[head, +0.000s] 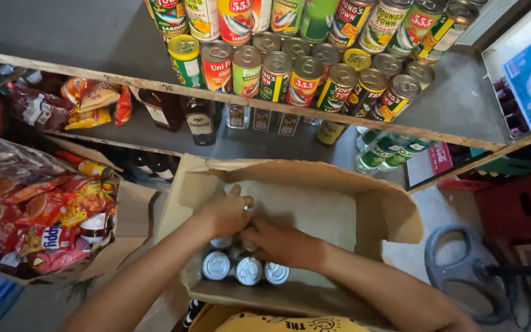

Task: Stocking grocery store shelves with various canned food items from a cardboard box.

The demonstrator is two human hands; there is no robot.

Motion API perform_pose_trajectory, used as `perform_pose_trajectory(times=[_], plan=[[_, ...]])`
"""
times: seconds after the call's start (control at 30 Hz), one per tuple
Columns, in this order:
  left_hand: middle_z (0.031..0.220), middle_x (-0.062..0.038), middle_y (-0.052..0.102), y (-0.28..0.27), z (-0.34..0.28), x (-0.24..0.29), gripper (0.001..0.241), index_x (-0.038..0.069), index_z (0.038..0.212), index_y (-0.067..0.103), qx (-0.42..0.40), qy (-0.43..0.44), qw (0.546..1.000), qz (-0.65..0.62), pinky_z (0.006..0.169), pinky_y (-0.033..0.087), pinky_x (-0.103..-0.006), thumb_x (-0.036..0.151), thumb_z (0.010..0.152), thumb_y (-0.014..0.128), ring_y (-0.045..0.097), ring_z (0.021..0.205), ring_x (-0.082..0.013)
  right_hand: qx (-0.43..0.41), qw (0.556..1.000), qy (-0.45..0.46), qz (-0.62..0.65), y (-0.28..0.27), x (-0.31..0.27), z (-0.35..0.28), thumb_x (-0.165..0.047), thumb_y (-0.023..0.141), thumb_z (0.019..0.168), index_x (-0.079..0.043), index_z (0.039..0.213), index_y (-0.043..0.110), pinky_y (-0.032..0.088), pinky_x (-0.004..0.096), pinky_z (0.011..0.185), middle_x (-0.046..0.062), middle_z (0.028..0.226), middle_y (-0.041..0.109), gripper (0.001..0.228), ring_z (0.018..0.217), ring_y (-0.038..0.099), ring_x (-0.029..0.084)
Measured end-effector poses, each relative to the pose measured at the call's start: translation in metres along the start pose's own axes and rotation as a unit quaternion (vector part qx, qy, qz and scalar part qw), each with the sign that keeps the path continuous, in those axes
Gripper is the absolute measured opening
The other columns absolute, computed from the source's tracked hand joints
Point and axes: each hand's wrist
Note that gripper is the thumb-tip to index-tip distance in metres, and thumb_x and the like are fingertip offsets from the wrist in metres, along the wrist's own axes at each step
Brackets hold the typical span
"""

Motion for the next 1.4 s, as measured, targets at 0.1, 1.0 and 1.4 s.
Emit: perform_pose_trajectory(times=[0.1,1.0,1.4], plan=[[0.127,-0.025,0.057,-0.017,-0.009,0.007,0.032,0.017,0.117,0.069,0.003,-0.056,0.995,-0.085,0.092,0.053,-0.0556,0.031,0.091,0.057,0.062,0.106,-0.0507,0.060,0.997,-0.042,-0.031,0.008,0.010,0.001,-0.010,0.072,0.087,-0.016,0.135,0.054,0.055,0.048,0.088,0.024,0.133,0.050,0.051,0.111,0.062,0.044],[0.123,-0.012,0.064,-0.248,-0.004,0.027,0.045,0.010,0.118,0.060,0.406,0.078,0.892,-0.182,0.088,0.057,-0.0458,0.018,0.077,0.078,0.067,0.111,-0.0379,0.350,0.935,0.034,0.049,-0.219,-0.035,-0.022,-0.012,0.082,0.075,-0.009,0.126,0.063,0.058,0.032,0.079,0.006,0.116,0.073,0.055,0.095,0.071,0.018],[0.143,-0.011,0.052,-0.253,0.132,-0.017,0.041,0.017,0.137,0.061,0.506,0.097,0.857,0.018,0.103,0.054,-0.0472,0.020,0.099,0.077,0.062,0.121,-0.0356,0.545,0.824,0.032,-0.149,-0.293,0.043,0.042,-0.007,0.081,0.091,-0.010,0.133,0.062,0.057,0.034,0.075,0.010,0.112,0.066,0.046,0.081,0.069,0.021]])
Point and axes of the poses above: each hand's wrist, its own z-axis towards the middle knuckle, its own y-axis out of the palm, x = y × z
